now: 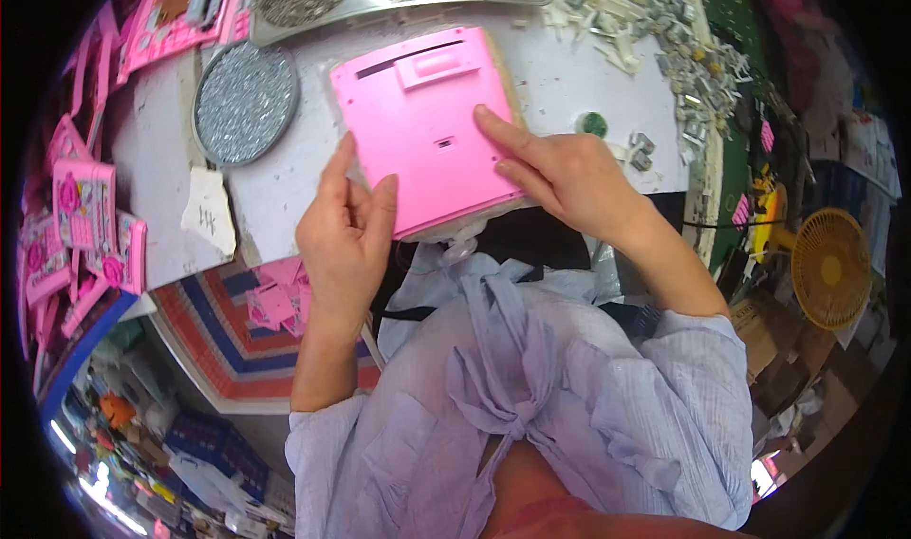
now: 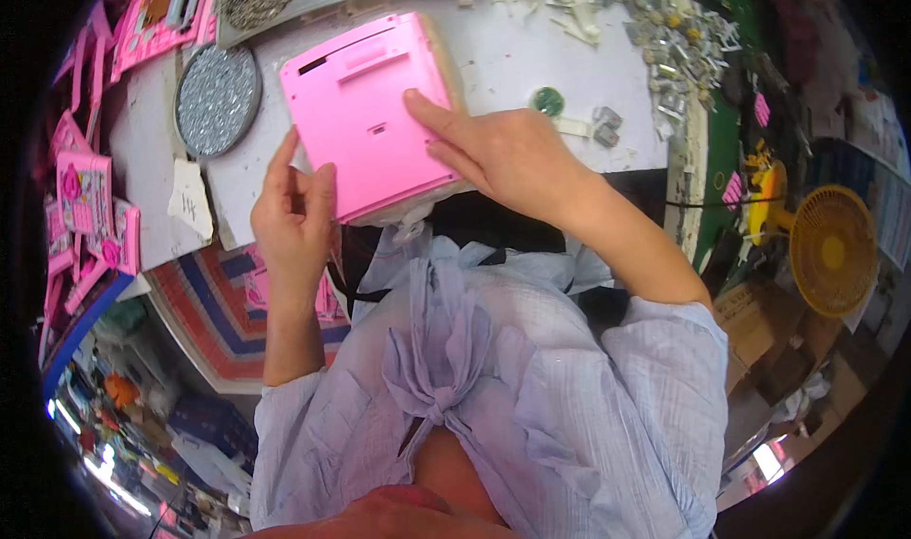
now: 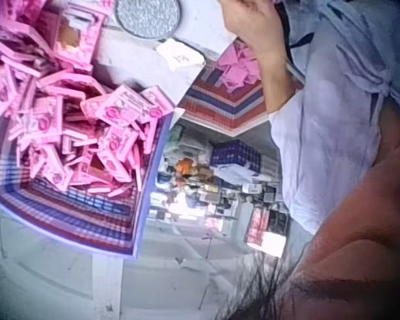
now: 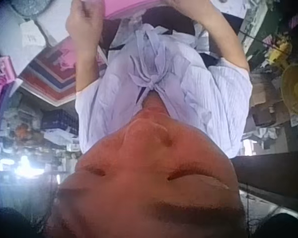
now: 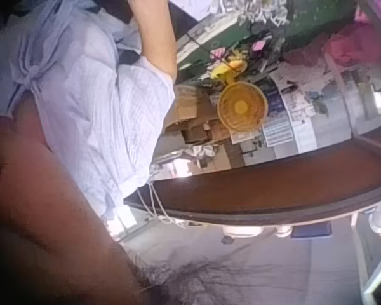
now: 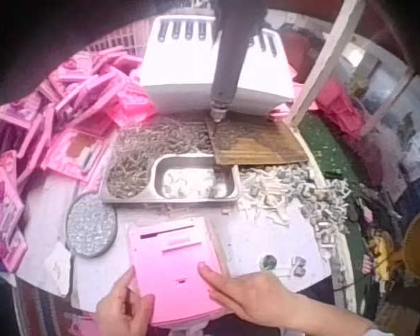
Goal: Assembling internal components, wiring, and soldering for a pink plastic toy housing.
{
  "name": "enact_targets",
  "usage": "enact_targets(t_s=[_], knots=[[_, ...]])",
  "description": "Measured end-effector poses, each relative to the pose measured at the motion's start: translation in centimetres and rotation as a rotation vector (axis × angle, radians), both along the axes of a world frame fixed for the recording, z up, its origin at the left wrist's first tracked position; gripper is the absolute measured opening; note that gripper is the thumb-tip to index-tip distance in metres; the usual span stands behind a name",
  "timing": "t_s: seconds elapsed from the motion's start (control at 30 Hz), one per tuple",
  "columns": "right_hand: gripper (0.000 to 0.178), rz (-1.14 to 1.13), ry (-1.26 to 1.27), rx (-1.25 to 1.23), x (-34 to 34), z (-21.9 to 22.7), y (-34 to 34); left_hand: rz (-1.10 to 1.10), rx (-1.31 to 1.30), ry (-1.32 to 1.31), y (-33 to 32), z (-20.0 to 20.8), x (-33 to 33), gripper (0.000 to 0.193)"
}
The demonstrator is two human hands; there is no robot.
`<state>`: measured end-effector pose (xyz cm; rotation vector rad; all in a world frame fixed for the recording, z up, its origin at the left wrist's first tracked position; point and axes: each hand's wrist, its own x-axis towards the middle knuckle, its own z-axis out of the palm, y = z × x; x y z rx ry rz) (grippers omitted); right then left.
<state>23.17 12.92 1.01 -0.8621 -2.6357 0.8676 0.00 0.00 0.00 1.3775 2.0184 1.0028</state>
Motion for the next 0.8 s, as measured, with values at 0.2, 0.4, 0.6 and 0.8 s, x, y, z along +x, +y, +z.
enact_targets(t_s=[0.2, 0.4, 0.6, 0.8], knots=[[0.053, 0.055, -0.399, 0.184, -0.4, 2.9, 0.2, -0.033, -0.006, -0.057, -0.3, -0.7, 0.2, 0.052], [0.044, 0.241, -0.381, 0.285, -2.5, 4.6, 1.4, -0.061, -0.033, -0.002, -0.1, 0.1, -0.9, 0.050], [0.038, 0.295, -0.439, 0.281, -3.6, 5.9, 1.2, -0.067, -0.123, -0.345, 0.3, -0.2, -2.9, 0.042], [0.025, 0.463, -0.604, 0.314, -7.5, 8.5, 4.0, 0.145, 0.169, 0.472, 3.3, -0.6, -12.3, 0.010]])
